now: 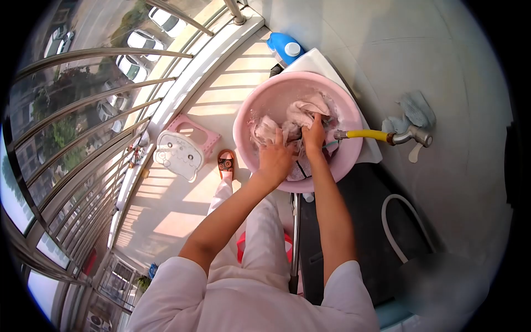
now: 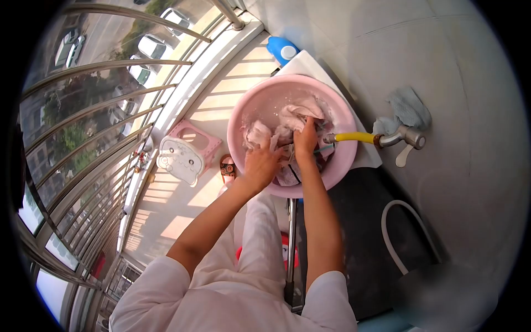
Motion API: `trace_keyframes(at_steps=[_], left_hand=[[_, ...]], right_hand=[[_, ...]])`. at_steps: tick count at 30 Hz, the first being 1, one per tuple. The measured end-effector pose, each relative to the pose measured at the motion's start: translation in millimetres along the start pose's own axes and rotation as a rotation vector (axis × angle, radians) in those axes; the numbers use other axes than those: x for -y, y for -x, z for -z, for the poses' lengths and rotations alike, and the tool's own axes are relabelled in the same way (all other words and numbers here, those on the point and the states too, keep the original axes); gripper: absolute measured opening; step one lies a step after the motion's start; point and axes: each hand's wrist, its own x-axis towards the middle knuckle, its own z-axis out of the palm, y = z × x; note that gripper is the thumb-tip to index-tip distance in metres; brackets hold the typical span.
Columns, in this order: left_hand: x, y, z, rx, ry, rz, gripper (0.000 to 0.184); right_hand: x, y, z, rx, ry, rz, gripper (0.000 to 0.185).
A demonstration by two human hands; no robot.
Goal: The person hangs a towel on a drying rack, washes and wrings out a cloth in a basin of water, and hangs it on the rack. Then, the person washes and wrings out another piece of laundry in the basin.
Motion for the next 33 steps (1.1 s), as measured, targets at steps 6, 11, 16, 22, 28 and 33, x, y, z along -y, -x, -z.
trace_keyframes(at_steps=[6,11,16,22,28,33], left_hand=[[31,-55,-3,-0.192,1.54,0.393,0.049],[36,-97,-6,0.399,2.309,0.345,0.036],[17,-91,-21,-0.04,2.106,0.458,0.031],[22,-98,-21,-0.24,2.054,0.356,0.044],[45,-104,-30,-0.159,2.086,0.455,0.071],[38,-109,-30,-0.043,1.996,0.475,0.072]], right_hand=[[123,81,99,0.073,-0.279,0.359,0.053],[139,101,110,0.188,-0.295,0.483,0.034],[93,30,41,-0.144,-0.311,0.233,0.025],[13,-40,11,-0.317,-0.245,-0.007,0.035],[-18,-26,3,0.009,0.004,0.223,0.051],[54,10,41,0.084,-0.363,0.111,0.04]])
